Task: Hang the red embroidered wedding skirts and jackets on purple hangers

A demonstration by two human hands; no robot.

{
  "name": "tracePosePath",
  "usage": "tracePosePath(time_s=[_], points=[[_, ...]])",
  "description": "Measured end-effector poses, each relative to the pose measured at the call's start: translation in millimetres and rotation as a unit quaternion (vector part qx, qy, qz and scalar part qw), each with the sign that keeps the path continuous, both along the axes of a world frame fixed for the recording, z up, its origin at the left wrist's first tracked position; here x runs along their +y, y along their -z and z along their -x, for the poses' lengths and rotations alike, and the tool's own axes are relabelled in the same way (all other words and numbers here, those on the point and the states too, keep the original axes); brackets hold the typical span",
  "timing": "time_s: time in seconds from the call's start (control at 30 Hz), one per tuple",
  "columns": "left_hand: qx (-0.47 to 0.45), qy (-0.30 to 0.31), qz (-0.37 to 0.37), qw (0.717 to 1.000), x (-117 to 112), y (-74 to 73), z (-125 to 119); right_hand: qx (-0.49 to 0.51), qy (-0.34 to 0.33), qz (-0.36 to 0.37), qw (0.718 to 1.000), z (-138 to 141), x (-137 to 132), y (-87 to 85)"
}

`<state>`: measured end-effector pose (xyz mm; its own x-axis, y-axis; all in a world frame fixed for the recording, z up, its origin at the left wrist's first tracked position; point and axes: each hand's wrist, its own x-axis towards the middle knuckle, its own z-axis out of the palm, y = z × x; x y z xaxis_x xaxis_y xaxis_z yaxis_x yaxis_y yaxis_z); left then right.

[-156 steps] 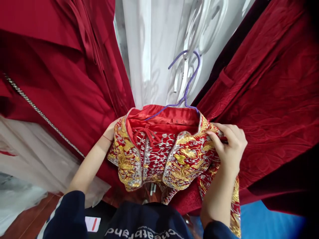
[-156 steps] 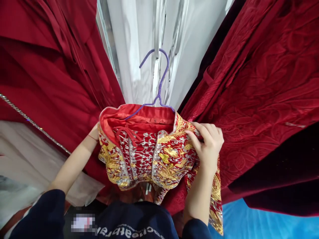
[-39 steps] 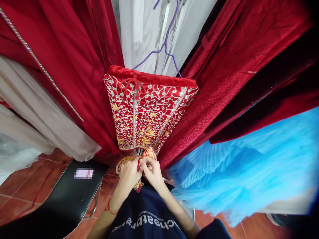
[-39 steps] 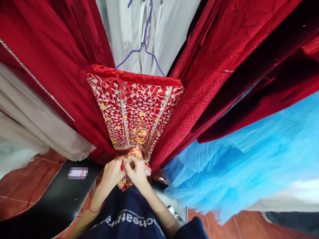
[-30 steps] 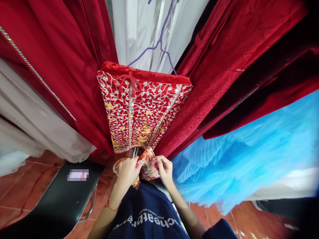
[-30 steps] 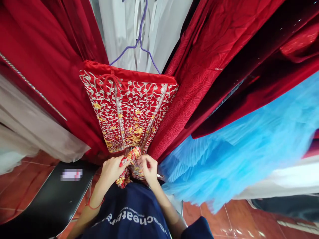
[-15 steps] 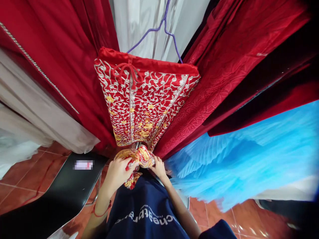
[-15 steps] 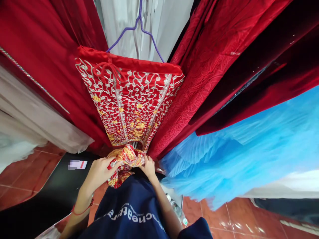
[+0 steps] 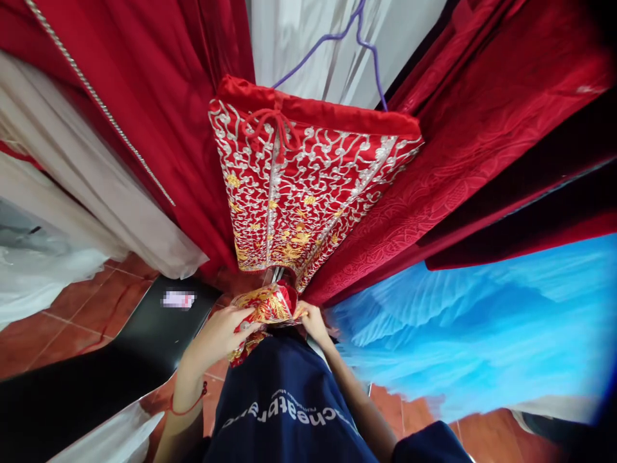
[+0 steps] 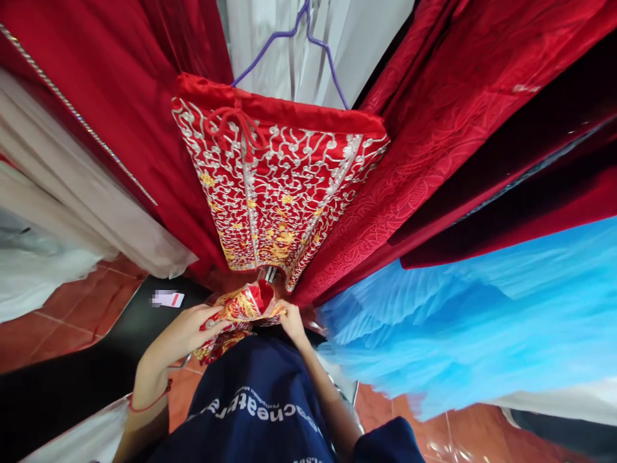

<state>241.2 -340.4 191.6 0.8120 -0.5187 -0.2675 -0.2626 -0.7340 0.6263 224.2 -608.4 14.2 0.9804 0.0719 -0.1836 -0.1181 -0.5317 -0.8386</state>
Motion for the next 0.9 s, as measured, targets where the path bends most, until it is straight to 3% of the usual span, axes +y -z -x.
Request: tracePosePath(time_s=[0.13,0.37,0.47,0.6,0.67,0.73,0.83,0.9], points=[[0.019,-0.008,0.031,0.999,22.3,2.1,0.2,-0.046,0.021,-0.041,0.998,-10.4,-22.9,-37.7],[0.015,-0.044,0.016,0.999,31.2,30.8,-3.4,-0.092,0.029,-0.015,0.995,-5.3,-40.7,-117.0],[0.001,-0.038,0.021,0.999,29.1,32.9,-4.8,-0.097,0.004,0.005,0.995,-7.2,-47.1,-135.2],[-0.024,-0.050,0.045,0.997,34.0,24.8,-5.8,-0.107,-0.038,0.033,0.993,-15.1,-51.0,-147.0],[-0.046,-0.086,0.048,0.994,41.6,21.8,-4.0,-0.110,-0.083,0.035,0.990,-19.0,-47.1,-154.2],[-0.076,-0.142,0.036,0.986,51.4,21.2,0.2,-0.109,-0.180,0.024,0.977,-22.7,-39.0,-164.4],[-0.107,-0.240,0.018,0.965,65.8,21.5,11.3,-0.096,-0.364,-0.013,0.926,-29.6,-22.9,-180.9],[-0.113,-0.292,0.023,0.949,73.2,19.7,22.1,-0.088,-0.445,-0.042,0.890,-35.9,-12.6,-188.1]])
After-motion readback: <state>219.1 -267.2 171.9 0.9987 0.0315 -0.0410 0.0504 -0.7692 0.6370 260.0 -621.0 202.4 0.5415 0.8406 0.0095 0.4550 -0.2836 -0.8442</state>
